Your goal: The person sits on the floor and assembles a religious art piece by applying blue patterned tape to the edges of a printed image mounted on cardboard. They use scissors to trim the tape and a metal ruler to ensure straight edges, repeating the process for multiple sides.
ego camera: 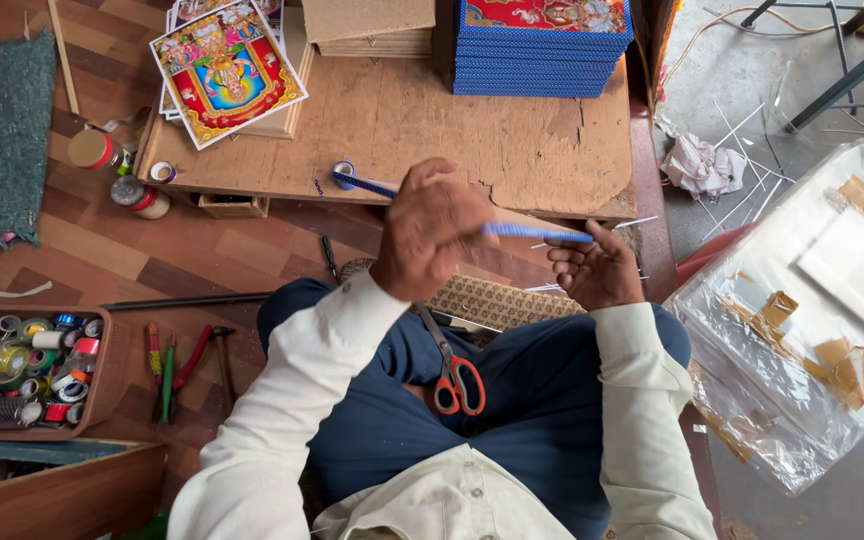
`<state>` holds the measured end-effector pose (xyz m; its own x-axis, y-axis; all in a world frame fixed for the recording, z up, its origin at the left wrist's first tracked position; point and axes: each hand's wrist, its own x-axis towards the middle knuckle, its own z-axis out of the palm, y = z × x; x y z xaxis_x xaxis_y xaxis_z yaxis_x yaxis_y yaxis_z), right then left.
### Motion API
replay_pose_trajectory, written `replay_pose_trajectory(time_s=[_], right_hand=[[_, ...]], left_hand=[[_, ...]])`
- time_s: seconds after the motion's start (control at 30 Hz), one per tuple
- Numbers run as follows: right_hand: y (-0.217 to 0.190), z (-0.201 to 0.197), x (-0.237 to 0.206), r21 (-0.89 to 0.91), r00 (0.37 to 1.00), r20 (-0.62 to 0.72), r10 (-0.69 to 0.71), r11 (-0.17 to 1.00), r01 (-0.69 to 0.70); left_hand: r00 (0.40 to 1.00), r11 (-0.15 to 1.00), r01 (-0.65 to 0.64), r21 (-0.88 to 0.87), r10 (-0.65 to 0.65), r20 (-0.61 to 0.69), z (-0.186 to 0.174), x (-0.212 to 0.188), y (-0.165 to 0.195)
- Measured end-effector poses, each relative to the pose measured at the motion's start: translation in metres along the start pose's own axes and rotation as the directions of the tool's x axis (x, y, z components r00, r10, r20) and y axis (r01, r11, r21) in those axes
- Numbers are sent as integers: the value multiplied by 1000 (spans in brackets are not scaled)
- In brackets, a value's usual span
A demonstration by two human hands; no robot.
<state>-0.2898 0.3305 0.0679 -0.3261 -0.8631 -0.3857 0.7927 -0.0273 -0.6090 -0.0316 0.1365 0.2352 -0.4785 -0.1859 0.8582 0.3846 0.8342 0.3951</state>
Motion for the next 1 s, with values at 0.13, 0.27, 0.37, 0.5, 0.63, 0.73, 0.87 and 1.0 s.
replay_pose_trajectory(time_s=[0.13,0.27,0.37,0.5,0.63,0.73,0.87,1.0], right_hand=[[-12,-3,5,335,993,88,-73,941,40],[-41,19,21,71,966,-12,-259,963,259],[-70,49,46,-123,922,55,-383,914,387],[-120,70,89,-284,885,85,-457,840,462],[-185,69,166,-427,839,112,-532,737,524],[-228,59,221,-706,780,119,-615,500,502],[-270,48,282,-700,685,280,-672,345,625],[-261,27,312,-836,674,184,-715,246,490]], left_hand=[[989,972,55,227,-21,-147,-6,-20,4],[695,767,448,-459,-622,-361,17,-36,-49],[463,401,398,-825,-864,-197,28,-33,-117],[299,167,566,-807,-954,13,39,1,-216],[367,300,717,-629,-930,-26,68,47,-308],[434,453,758,-469,-887,-156,97,77,-370],[626,669,742,-39,-712,-319,125,89,-424],[789,729,606,318,-497,-362,143,78,-446]])
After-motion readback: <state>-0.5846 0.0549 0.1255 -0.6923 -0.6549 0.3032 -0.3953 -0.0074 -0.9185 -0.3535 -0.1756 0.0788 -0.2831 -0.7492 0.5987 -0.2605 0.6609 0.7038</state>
